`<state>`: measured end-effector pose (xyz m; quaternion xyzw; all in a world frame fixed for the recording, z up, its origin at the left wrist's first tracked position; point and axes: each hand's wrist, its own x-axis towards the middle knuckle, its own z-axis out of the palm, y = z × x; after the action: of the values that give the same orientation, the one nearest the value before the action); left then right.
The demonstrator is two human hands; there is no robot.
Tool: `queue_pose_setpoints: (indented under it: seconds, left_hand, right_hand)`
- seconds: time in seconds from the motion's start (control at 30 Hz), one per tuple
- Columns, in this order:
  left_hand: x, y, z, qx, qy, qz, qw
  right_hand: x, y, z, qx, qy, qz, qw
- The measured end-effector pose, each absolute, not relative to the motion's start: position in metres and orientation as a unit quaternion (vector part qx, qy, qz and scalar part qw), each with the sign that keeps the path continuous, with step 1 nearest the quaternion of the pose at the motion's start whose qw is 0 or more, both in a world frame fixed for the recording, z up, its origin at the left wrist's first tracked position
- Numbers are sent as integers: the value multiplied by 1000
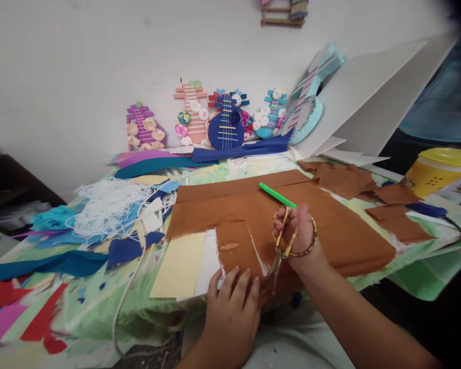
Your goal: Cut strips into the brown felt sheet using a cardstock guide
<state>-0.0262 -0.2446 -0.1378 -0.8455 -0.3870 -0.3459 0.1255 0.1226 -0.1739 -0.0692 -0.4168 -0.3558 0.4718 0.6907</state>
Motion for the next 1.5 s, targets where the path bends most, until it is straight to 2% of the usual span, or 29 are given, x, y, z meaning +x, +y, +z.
queue_pose_setpoints:
  seconds: [0.67, 1.13, 1.5]
  left_hand:
    - [-23, -246, -133, -848, -372, -355, 131]
    - [-21, -249, -133, -851, -383, -337, 128]
    - [-22, -251, -135, -852, -395, -321, 124]
  right_hand:
    - [104, -183, -78, -490, -398, 540, 556]
    - [104, -191, -87, -502, -399, 490, 591]
    - [105, -195, -83, -478, -369, 534, 592]
